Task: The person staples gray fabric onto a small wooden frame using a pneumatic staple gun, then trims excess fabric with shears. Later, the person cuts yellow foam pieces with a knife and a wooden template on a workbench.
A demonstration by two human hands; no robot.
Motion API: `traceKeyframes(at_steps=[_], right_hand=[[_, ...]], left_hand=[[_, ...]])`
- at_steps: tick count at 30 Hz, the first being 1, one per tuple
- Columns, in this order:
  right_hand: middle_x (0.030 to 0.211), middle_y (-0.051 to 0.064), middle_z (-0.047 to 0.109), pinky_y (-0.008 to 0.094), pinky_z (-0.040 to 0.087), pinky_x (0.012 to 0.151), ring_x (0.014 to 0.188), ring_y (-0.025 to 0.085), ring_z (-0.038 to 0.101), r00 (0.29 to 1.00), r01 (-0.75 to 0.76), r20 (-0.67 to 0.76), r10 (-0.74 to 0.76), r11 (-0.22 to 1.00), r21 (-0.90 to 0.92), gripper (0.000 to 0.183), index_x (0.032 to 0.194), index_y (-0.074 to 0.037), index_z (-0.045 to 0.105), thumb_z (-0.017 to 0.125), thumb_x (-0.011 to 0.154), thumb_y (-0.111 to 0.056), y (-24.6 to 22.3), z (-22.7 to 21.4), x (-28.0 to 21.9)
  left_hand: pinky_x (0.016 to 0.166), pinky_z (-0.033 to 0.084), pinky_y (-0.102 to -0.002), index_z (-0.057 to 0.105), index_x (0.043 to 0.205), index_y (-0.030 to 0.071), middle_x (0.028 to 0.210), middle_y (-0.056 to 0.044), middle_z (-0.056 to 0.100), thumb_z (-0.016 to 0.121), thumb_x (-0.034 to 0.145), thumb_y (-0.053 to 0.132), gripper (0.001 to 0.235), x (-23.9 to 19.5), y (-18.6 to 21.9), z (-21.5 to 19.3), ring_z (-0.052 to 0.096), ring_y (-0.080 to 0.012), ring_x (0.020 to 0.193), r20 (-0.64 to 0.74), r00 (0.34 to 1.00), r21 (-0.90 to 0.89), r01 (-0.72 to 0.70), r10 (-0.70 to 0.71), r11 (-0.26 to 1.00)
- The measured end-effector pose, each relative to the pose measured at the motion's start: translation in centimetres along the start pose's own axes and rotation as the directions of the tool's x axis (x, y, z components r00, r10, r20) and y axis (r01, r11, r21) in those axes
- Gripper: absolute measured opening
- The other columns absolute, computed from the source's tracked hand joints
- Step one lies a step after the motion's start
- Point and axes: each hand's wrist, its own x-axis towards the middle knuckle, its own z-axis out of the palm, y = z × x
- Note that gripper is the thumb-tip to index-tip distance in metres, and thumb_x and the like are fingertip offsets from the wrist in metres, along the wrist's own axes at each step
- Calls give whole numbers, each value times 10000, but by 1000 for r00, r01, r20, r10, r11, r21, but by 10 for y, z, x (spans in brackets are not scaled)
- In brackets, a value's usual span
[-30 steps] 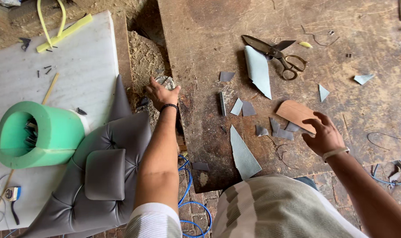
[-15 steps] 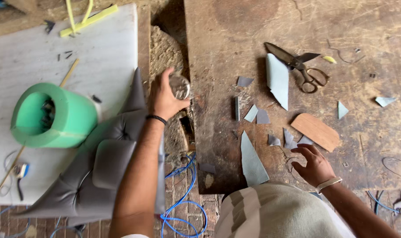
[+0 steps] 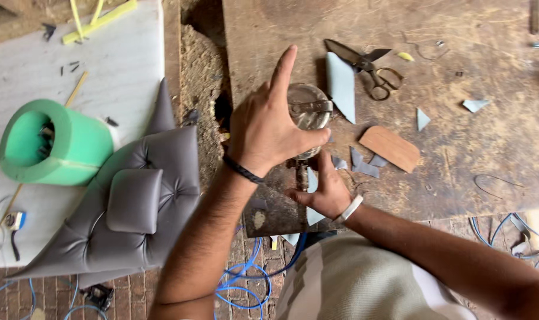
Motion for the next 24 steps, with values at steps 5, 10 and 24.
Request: traceKeyframes(at_steps=[5,10,24], right_hand=[[1286,219,596,417,538,1000,1170,323,635,978,-103,-193,79,988,-117,919,1426,-2,369,909,713,-214,33,-49,-33],[1245,213,675,427,559,907,1109,325,690,913,-189,-384,136,976,-105,756,1499,-51,443,796,838,-149,86,-107,-74],[1355,107,676,293,524,987,1179,150,655,739,-235,-529,418,895,379,774,1590,-40,422,778,905,-84,186,-327,-179]], left_hand=[[665,652,-386,136,1592,42,1265,-262,673,920,615,570,1359,28,54,69,754,-286,893,-90,992,-87,-92,84,992],[803,671,-384,245,1605,125,1319,-167,681,802,695,711,1217,70,105,161,770,-249,1014,242,969,-119,81,-50,990],[1208,239,-529,380,1565,249,1660,-97,266,837,776,135,920,45,50,344,274,-326,1477,627,742,403,-47,-238,914]])
